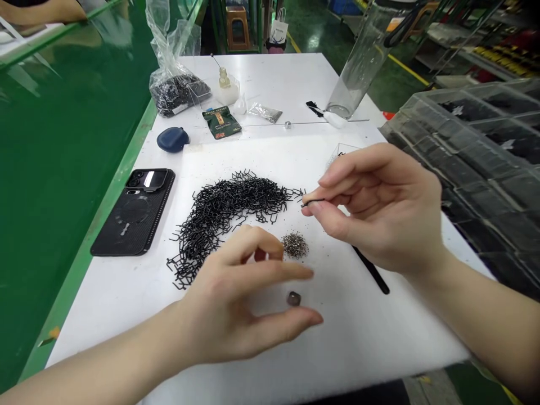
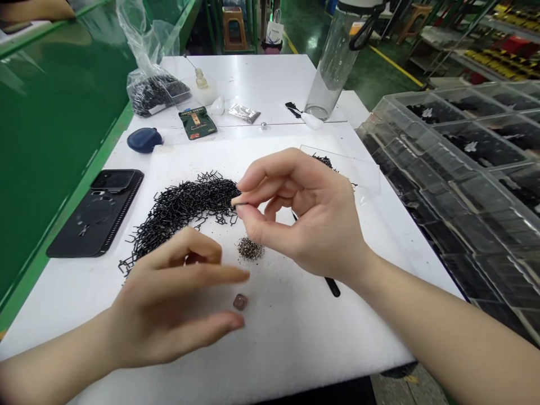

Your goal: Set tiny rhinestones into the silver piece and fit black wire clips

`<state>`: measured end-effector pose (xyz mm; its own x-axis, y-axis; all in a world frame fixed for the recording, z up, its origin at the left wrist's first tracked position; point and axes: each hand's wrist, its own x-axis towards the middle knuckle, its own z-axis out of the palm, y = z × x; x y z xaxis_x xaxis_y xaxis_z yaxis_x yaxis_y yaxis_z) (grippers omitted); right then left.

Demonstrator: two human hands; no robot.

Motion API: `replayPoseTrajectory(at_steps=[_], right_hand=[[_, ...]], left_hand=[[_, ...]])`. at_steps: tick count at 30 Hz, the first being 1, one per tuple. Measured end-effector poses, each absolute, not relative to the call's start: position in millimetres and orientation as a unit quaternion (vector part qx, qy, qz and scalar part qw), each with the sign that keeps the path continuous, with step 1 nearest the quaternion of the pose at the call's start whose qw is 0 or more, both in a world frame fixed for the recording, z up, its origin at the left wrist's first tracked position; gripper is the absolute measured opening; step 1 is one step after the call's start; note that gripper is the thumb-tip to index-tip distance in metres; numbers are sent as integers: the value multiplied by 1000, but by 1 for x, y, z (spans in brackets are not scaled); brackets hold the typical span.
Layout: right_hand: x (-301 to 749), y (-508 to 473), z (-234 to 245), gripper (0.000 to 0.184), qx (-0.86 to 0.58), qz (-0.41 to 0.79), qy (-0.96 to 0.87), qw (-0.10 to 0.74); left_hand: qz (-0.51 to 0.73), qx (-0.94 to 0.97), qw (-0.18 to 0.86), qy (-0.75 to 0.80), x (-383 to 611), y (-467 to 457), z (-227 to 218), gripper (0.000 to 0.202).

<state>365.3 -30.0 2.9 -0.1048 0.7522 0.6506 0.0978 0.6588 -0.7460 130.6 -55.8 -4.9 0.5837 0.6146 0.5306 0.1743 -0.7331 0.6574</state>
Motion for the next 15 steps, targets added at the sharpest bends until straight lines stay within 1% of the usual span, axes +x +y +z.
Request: replayPoseTrajectory(at_steps=[2, 4, 10, 15], right_hand=[[366, -31, 3, 35, -318, 285, -692, 582], [366, -32, 4, 34, -323, 296, -695, 571], [362, -36, 5, 31, -323, 319, -691, 563], [359, -37, 7, 27, -335, 338, -673, 566]], left_hand=[[410, 833, 262, 263, 128, -58, -2, 38], [424, 822, 266, 271, 126, -60, -1, 42], [429, 799, 341, 248, 124, -61, -3, 64], [403, 796, 376, 251, 121, -59, -1, 68]])
